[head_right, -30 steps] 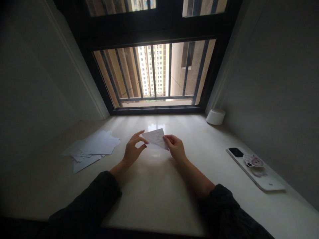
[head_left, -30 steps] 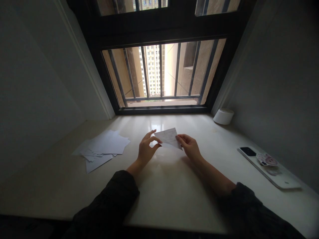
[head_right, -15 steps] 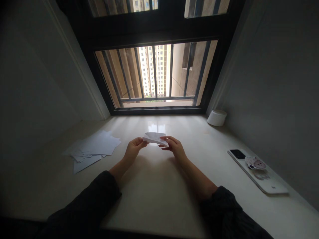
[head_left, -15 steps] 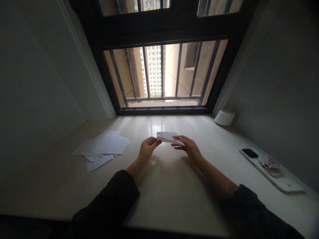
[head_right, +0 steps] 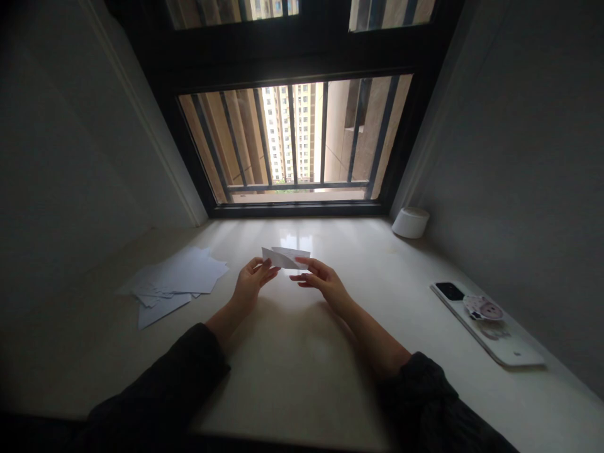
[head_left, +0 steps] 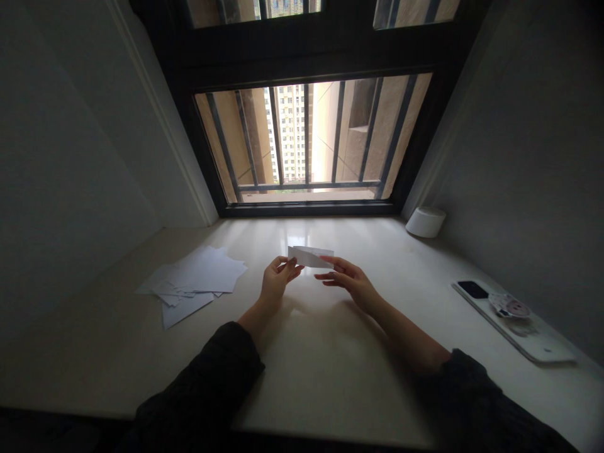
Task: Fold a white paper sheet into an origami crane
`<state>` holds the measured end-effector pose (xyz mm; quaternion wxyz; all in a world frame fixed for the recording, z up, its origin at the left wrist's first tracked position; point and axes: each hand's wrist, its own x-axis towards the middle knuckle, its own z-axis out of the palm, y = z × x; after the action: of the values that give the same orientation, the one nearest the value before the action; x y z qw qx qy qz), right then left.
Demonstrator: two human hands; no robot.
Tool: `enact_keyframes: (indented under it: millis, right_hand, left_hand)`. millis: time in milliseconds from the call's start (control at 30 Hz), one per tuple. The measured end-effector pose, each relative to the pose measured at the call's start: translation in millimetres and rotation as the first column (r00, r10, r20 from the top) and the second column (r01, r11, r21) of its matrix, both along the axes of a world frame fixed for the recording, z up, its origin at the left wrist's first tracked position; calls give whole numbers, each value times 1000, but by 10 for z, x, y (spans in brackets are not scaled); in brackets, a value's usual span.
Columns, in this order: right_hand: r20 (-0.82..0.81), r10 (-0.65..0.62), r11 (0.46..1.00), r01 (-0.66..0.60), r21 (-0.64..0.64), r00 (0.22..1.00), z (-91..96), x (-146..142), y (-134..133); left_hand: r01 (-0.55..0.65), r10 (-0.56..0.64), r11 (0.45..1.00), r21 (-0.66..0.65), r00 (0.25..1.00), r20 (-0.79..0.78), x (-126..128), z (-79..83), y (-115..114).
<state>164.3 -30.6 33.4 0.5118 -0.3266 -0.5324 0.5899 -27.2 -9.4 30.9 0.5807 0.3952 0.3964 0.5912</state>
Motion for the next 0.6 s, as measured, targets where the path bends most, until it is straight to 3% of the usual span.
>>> enact_keyframes:
  millis: [300,600]
  right_hand:
    - [-4,-335,940,334,-70,942,-120,-31,81]
    - [-80,-377,921,365,-137,923,-186,-34,125]
  left_hand:
    - [74,-71,996,44,996,-59,45,50,-69]
    - [35,-37,997,71,999,36,74,2,-34]
